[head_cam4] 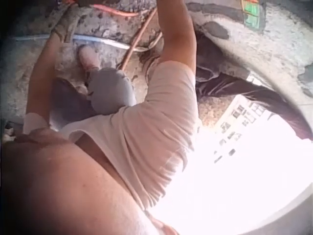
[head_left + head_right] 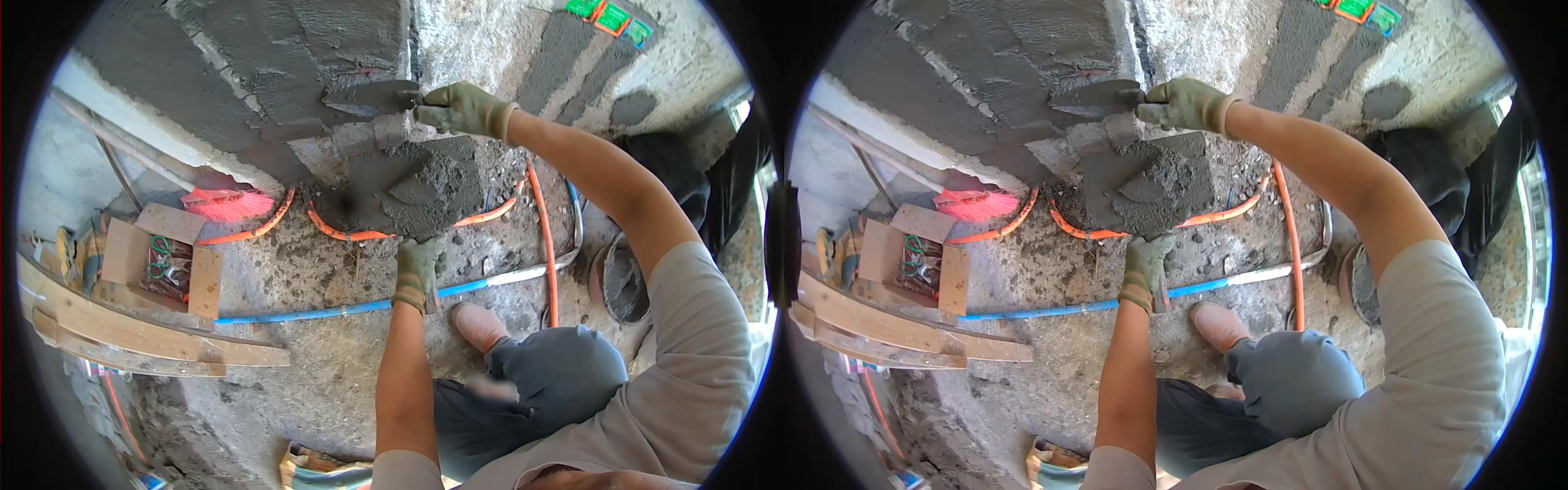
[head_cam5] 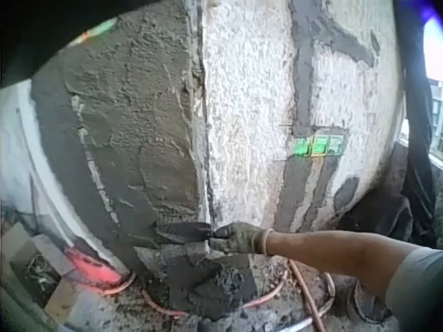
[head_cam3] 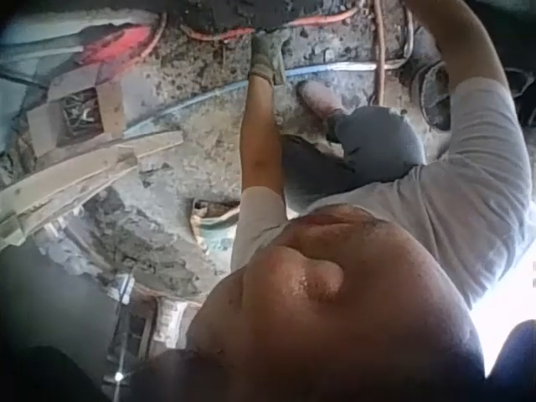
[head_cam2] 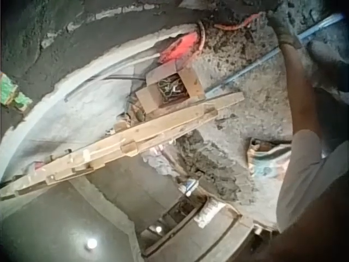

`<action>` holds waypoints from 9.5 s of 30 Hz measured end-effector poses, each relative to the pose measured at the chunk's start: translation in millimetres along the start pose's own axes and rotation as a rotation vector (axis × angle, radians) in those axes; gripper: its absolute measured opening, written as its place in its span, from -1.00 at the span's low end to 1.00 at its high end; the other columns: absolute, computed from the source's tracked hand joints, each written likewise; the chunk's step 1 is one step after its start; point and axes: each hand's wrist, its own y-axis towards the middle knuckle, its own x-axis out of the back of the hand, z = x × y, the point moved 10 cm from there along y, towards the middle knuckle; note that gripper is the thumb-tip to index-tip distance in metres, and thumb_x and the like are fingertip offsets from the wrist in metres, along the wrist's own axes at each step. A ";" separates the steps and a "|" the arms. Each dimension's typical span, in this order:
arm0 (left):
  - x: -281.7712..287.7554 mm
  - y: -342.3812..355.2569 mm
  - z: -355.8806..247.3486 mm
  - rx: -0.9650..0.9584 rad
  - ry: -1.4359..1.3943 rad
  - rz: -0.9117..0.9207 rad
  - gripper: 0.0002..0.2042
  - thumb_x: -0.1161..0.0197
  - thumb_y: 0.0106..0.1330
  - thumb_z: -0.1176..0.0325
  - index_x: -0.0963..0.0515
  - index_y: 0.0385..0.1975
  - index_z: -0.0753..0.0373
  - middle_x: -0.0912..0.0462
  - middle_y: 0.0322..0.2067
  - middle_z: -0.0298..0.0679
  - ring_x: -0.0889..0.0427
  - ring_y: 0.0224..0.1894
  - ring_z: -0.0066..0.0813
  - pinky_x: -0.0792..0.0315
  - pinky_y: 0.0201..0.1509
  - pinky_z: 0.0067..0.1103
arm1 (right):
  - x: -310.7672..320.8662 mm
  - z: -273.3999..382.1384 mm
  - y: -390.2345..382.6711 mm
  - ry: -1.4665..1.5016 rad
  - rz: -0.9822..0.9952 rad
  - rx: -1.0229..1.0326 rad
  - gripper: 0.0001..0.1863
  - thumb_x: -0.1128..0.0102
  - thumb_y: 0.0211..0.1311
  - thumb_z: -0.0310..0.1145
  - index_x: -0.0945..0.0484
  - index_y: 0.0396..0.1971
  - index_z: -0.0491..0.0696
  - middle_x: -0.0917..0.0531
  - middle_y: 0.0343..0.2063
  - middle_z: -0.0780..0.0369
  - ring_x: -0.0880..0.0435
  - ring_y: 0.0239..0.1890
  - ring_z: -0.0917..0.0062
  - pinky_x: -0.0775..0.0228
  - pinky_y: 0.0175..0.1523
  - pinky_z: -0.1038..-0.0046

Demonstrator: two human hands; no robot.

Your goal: Plastering a wall with cement mortar using a trowel and hawk.

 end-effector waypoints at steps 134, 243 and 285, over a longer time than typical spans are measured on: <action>54.4 -26.7 -40.0 -0.128 0.056 -0.157 -0.86 -0.40 0.27 0.39 -0.65 -0.39 0.34 -0.67 -0.58 -0.20 -0.57 -0.69 -0.45 -0.42 -0.64 -0.52 | -72.7 20.6 -125.8 -0.569 0.156 0.211 -0.58 -0.05 0.47 0.04 -0.62 -0.09 -0.02 -0.69 -0.51 0.16 -0.71 -0.50 0.26 -0.58 -0.37 0.24; 46.2 -25.7 -26.8 -0.034 0.045 -0.167 -0.85 -0.41 0.26 0.46 -0.65 -0.23 0.32 -0.64 -0.54 -0.21 -0.54 -0.66 -0.45 -0.45 -0.60 -0.55 | -55.0 12.8 -187.8 -0.199 -0.039 0.166 -0.75 -0.23 0.33 -0.18 -0.56 -0.24 -0.07 -0.61 -0.60 0.07 -0.68 -0.49 0.12 -0.51 -0.31 0.14; 21.4 -71.2 -2.7 -0.021 -0.131 0.038 -0.88 -0.39 0.26 0.40 -0.65 -0.35 0.31 -0.63 -0.57 -0.23 -0.56 -0.64 -0.49 -0.46 -0.62 -0.54 | -7.0 246.0 59.4 -0.374 -0.297 0.324 -0.58 0.09 0.48 -0.07 -0.45 0.02 -0.12 -0.73 -0.30 -0.06 -0.73 -0.20 0.00 -0.58 -0.06 0.11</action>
